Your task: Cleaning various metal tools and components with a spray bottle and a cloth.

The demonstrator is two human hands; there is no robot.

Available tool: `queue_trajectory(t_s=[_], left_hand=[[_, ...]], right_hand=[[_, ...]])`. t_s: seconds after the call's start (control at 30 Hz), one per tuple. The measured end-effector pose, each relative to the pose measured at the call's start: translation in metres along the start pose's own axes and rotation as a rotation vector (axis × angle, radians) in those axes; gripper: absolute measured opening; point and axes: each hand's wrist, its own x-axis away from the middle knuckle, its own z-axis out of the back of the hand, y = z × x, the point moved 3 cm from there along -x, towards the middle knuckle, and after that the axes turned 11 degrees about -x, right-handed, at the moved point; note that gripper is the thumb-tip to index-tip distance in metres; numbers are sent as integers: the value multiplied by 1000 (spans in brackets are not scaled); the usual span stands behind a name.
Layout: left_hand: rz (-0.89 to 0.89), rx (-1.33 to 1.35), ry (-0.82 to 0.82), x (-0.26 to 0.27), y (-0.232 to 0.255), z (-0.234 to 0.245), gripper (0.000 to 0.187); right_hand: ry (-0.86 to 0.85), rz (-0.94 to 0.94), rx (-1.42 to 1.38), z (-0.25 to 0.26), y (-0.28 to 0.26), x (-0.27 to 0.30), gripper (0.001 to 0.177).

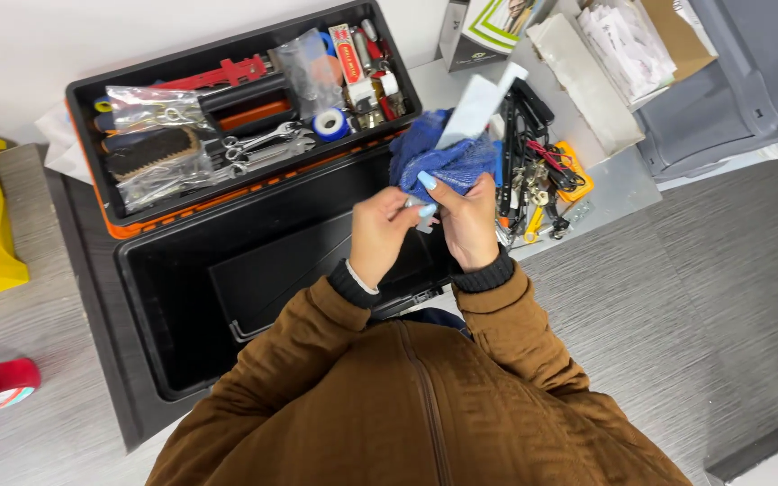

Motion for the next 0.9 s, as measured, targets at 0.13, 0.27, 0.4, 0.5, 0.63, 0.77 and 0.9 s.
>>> queue_trajectory(t_s=[0.13, 0.27, 0.4, 0.5, 0.63, 0.77, 0.9], left_hand=[[10, 84, 28, 1, 2, 21, 7], [55, 3, 20, 4, -8, 32, 5], [50, 30, 6, 7, 1, 39, 1], [41, 47, 1, 8, 3, 45, 4], [66, 43, 0, 12, 3, 50, 5], [86, -28, -20, 21, 8, 52, 8], [113, -82, -23, 24, 12, 56, 9]], right_hand=[[0, -46, -59, -20, 7, 5, 21], [58, -63, -68, -19, 21, 0, 22], [68, -73, -33, -12, 30, -16, 27], [42, -74, -106, -25, 27, -25, 30], [56, -74, -122, -22, 19, -47, 31], [60, -112, -199, -3, 14, -69, 27], [64, -139, -254, 6, 13, -77, 23]])
